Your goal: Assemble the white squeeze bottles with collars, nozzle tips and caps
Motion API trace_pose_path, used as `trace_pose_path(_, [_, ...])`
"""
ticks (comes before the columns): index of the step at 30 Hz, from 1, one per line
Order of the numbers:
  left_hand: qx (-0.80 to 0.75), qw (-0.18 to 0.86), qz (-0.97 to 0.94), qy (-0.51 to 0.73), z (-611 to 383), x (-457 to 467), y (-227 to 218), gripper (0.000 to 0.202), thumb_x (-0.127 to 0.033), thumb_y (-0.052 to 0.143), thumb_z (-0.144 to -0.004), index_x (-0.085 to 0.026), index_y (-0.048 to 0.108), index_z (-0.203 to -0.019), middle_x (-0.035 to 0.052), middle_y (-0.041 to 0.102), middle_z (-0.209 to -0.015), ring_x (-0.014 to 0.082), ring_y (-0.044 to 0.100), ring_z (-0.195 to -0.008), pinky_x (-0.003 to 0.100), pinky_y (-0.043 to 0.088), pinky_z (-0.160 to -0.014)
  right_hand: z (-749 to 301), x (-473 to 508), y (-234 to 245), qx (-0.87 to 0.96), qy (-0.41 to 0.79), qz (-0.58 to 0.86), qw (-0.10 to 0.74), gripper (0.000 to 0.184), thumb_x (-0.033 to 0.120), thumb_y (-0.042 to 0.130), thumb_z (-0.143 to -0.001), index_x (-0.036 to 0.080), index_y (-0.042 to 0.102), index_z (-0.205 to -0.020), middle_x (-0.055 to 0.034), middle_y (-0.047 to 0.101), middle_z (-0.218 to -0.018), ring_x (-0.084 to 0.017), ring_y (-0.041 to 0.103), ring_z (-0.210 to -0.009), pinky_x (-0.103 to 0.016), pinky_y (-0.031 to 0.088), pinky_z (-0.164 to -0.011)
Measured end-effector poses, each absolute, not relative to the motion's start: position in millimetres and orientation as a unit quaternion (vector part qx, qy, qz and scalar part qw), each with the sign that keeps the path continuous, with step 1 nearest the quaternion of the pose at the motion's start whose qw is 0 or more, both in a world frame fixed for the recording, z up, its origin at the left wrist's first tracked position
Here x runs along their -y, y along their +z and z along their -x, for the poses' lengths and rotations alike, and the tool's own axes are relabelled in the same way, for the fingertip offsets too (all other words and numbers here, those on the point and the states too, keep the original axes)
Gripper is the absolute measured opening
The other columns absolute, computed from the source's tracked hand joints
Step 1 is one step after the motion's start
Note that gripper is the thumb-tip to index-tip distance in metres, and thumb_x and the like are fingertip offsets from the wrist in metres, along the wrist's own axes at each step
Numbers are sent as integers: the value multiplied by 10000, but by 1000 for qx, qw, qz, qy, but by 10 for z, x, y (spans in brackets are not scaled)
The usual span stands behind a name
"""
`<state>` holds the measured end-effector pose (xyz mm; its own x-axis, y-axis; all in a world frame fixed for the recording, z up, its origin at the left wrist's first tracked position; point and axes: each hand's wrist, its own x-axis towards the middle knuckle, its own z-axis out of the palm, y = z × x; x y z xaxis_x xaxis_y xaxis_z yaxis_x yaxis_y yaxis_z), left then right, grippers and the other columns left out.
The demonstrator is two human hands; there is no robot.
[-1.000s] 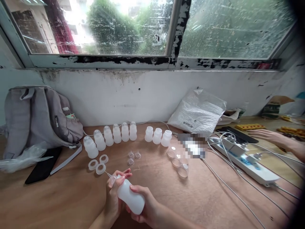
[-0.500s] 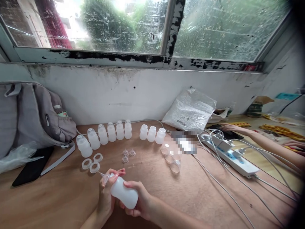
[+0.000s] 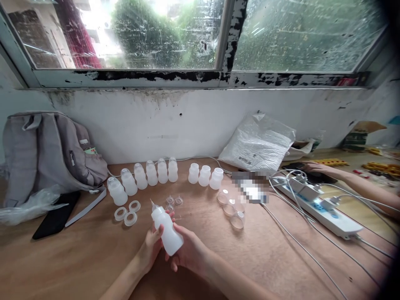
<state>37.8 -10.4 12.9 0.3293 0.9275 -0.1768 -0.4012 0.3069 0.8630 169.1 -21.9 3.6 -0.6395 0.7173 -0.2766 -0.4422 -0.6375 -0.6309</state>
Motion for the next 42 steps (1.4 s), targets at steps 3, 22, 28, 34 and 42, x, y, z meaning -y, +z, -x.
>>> trace_pose_path(3, [-346,748,-375,425,-400,120,121,513,-443,575,-712,-161,507,-1135,125,575,-1061,243,578,-817,263,443,-518,-1768,185,116,398,773,351,349,438,549,385,-791,177,508,-987,-17,534,-713,-120,519,-562,-191,373,-393])
trace_pose_path(22, [-387,740,-382,396,-313,94,-71,243,-282,581,-674,-184,545,-893,12,517,-795,150,488,-729,250,386,-627,-3858,-403,208,539,139,796,239,205,186,557,-628,128,618,-815,-87,600,-766,-207,567,-741,-281,399,-644])
trace_pose_path(28, [-348,733,-439,386,-322,61,-43,262,-261,582,-680,-200,499,-922,-14,483,-761,116,453,-674,216,345,-579,-3524,-394,449,467,147,665,564,371,448,562,-684,178,564,-940,-71,595,-812,-181,559,-665,-280,429,-552])
trace_pose_path(34, [-361,676,-517,382,-360,77,104,378,-322,626,-633,-177,532,-969,3,526,-794,139,467,-736,223,354,-633,-2979,-358,433,439,440,481,618,323,470,587,-685,172,572,-810,-5,548,-654,-102,494,-469,-220,375,-401])
trace_pose_path(42, [-390,521,-647,397,-278,-1,-61,435,-295,655,-636,-184,500,-1027,35,579,-856,175,541,-793,280,424,-719,-2449,-260,152,472,467,484,570,319,468,559,-726,181,457,-630,67,398,-455,-64,364,-363,-183,253,-335])
